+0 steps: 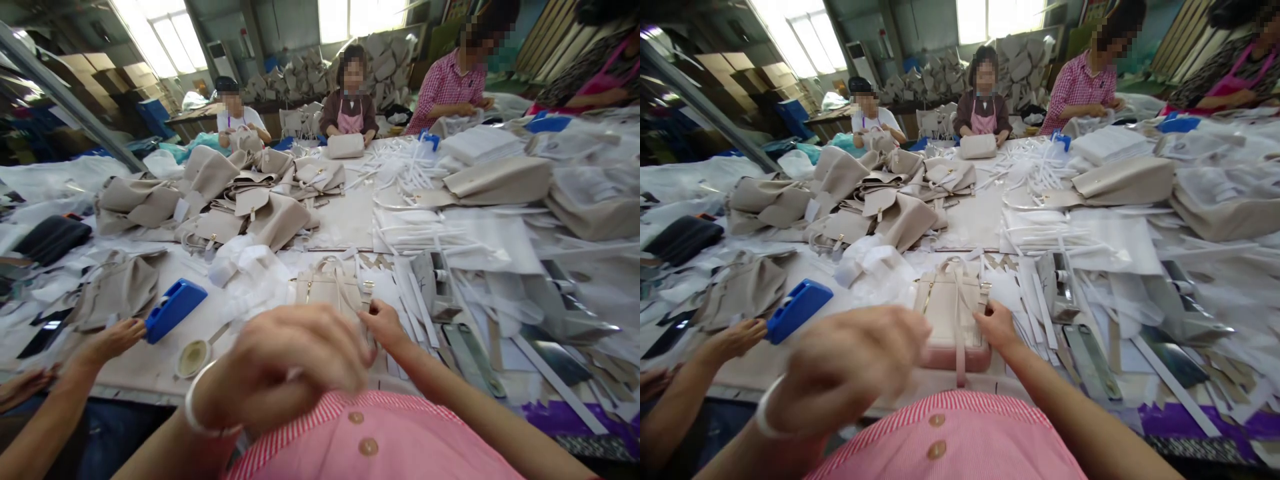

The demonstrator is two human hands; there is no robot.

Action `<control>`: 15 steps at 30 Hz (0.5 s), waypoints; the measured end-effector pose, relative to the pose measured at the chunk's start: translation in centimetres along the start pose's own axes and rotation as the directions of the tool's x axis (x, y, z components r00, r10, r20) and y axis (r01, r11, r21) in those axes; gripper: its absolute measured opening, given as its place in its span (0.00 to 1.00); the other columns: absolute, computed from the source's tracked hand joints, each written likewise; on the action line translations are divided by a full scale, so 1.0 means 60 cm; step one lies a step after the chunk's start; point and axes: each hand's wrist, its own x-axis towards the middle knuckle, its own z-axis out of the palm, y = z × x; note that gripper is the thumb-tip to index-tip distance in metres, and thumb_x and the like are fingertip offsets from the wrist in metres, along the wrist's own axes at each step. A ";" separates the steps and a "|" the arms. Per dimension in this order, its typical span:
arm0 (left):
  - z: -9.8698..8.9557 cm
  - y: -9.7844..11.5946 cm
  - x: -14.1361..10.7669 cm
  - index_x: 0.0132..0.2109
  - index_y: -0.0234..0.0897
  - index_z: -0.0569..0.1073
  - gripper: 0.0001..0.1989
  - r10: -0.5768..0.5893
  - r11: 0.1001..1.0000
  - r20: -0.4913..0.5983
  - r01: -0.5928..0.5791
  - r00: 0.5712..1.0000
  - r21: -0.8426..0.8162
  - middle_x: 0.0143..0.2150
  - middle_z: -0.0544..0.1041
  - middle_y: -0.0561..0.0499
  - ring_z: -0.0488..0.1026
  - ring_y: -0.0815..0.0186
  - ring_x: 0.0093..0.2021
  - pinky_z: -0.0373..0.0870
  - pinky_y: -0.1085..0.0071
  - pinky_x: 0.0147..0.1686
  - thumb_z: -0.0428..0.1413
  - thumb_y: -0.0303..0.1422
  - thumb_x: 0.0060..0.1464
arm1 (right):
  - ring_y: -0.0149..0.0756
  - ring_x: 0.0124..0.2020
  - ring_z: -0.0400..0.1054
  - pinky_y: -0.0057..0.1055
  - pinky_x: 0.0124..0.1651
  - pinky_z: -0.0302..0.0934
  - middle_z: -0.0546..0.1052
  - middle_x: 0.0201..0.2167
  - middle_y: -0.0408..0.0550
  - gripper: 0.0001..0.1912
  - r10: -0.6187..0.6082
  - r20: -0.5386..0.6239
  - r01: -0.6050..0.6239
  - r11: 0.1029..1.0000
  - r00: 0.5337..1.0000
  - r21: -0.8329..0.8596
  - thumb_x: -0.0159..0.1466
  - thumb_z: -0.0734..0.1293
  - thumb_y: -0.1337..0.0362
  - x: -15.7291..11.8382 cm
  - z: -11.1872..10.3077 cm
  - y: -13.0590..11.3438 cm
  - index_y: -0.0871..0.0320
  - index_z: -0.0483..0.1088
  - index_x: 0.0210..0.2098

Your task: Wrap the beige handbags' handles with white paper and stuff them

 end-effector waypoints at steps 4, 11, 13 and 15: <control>0.114 -0.054 0.046 0.56 0.43 0.73 0.19 0.271 0.824 0.242 -0.354 0.932 0.443 0.58 0.72 0.40 0.62 0.49 0.64 0.57 0.43 0.61 0.49 0.28 0.59 | 0.36 0.27 0.68 0.33 0.35 0.64 0.74 0.27 0.44 0.15 -0.034 0.011 0.027 0.919 0.999 0.393 0.54 0.71 0.54 -0.032 -0.019 -0.004 0.58 0.70 0.33; 0.209 -0.113 0.122 0.62 0.50 0.65 0.22 0.388 0.498 0.508 -0.639 0.769 0.587 0.54 0.73 0.44 0.60 0.53 0.63 0.47 0.46 0.62 0.47 0.30 0.63 | 0.39 0.37 0.69 0.38 0.48 0.63 0.74 0.31 0.47 0.11 -0.355 0.042 0.338 0.914 0.934 0.223 0.61 0.68 0.56 -0.083 -0.051 -0.001 0.56 0.70 0.29; 0.219 -0.101 0.142 0.60 0.50 0.68 0.21 0.359 0.498 0.550 -0.653 0.754 0.570 0.51 0.73 0.43 0.66 0.53 0.56 0.53 0.47 0.59 0.51 0.32 0.60 | 0.40 0.41 0.69 0.39 0.50 0.63 0.74 0.35 0.49 0.08 -0.429 0.048 0.416 0.893 0.902 0.171 0.62 0.68 0.58 -0.091 -0.055 0.005 0.55 0.72 0.32; 0.226 -0.091 0.160 0.51 0.45 0.75 0.18 0.279 0.556 0.602 -0.637 0.748 0.534 0.48 0.73 0.41 0.70 0.53 0.49 0.60 0.50 0.53 0.57 0.29 0.52 | 0.41 0.43 0.69 0.39 0.50 0.64 0.74 0.39 0.50 0.05 -0.475 0.066 0.463 0.876 0.878 0.138 0.62 0.67 0.60 -0.097 -0.058 0.009 0.54 0.73 0.34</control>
